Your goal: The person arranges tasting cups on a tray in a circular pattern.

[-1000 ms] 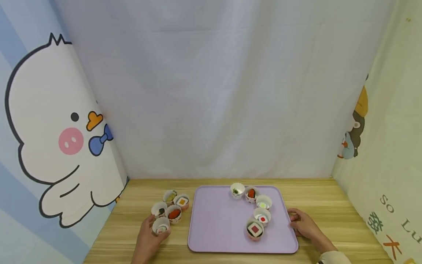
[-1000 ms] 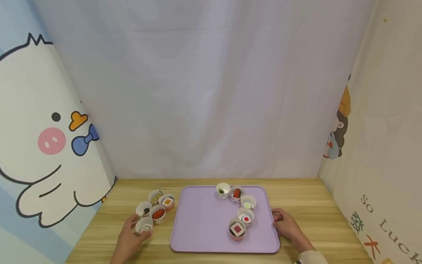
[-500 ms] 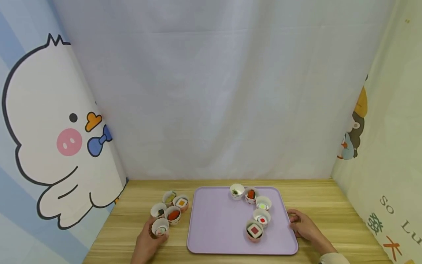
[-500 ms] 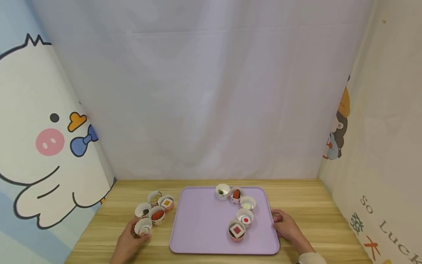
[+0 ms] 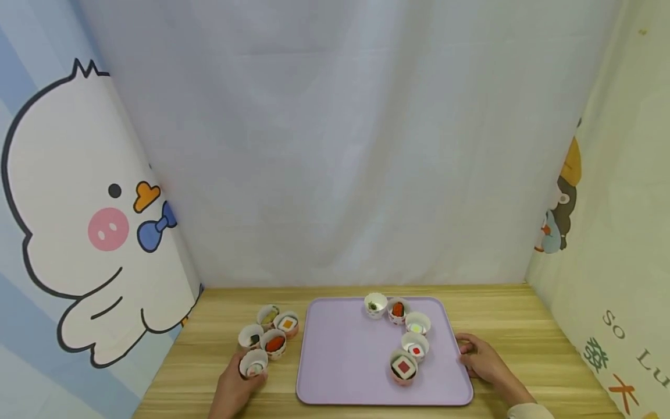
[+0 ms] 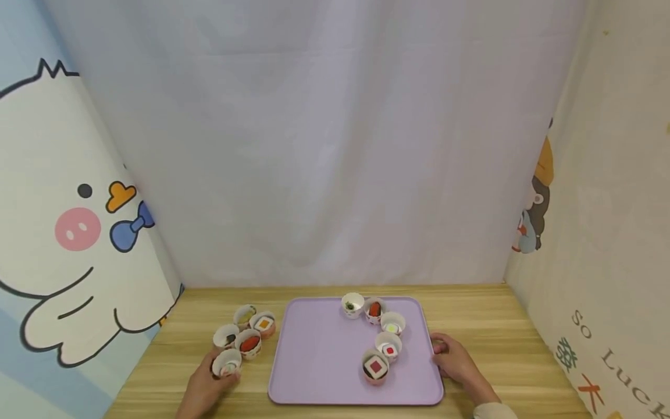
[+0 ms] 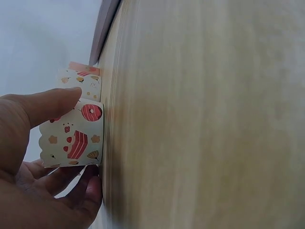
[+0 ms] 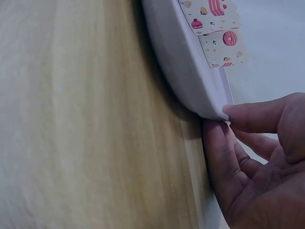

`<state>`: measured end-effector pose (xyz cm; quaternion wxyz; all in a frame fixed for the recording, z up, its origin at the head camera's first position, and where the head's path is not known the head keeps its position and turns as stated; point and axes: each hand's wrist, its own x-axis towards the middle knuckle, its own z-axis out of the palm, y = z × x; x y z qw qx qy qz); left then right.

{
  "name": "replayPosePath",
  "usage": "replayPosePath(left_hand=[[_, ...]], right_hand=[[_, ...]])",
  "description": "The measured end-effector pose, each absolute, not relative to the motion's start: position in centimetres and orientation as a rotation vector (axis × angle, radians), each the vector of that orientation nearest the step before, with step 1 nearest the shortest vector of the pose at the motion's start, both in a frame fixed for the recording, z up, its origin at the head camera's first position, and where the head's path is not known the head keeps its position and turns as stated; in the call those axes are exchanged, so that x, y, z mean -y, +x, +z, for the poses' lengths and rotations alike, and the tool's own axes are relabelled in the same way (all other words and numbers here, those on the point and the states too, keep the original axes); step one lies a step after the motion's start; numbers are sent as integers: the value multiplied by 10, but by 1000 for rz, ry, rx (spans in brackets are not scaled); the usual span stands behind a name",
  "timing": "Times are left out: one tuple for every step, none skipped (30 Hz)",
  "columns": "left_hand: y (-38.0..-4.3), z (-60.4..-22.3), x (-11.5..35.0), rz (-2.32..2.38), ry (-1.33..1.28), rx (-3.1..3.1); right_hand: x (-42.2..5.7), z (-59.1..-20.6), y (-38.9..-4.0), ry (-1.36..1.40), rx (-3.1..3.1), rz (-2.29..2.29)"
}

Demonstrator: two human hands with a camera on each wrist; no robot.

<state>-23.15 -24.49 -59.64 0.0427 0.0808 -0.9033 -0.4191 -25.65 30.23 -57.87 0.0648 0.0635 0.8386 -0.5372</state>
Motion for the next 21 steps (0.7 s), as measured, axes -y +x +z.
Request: replayPosePath(left_hand=[[-232,-597,245,-1280,250,2765],[-232,-597,245,-1277,251,2766],[-232,-597,245,-1273,255,2767],[-231,-596,246,-1272,257,2766],[-231,-596,246,-1272,260,2765],[-231,-595,246,-1272,264,2766],[-231,-595,247,-1280,274,2767],[-230,-594,247,-1284,279,2765],[-229,-594,247,-1290,284,2762],[-228,-593,248,-1300,290,2761],[-227,-592,248,-1308,297,2759],[-225,-591,248,-1313,305,2758],[-224,-589,247,-1317,310,2760],[-223,-588,247,-1317,312,2762],[-221,-586,247,-1317,313,2766],[-220,-583,246,-1317,316,2767],[-219,-581,246,-1314,318,2768],[-217,-578,245,-1311,319,2769],[-216,-575,245,-1314,317,2772],[-215,-572,244,-1328,326,2771],[-214,-569,243,-1342,332,2768]], right_hand=[[-302,-579,-256,195,-2528,-1627],[-302,-579,-256,189,-2529,-1627],[-302,-579,-256,192,-2530,-1628],[-302,-579,-256,190,-2532,-1628],[-302,-579,-256,190,-2534,-1625],[-303,-579,-256,189,-2540,-1620],[-302,-579,-256,197,-2541,-1619],[-302,-580,-256,193,-2544,-1616],[-302,-580,-256,200,-2544,-1616],[-302,-580,-256,197,-2546,-1615],[-302,-580,-256,196,-2547,-1614],[-302,-580,-256,193,-2551,-1613],[-302,-580,-256,187,-2552,-1614],[-302,-580,-256,184,-2553,-1614],[-302,-580,-256,181,-2552,-1616],[-302,-580,-256,179,-2551,-1618],[-302,-579,-256,178,-2548,-1622],[-302,-579,-256,178,-2546,-1626],[-302,-579,-255,177,-2543,-1628],[-302,-579,-255,179,-2540,-1631],[-302,-579,-255,180,-2540,-1630]])
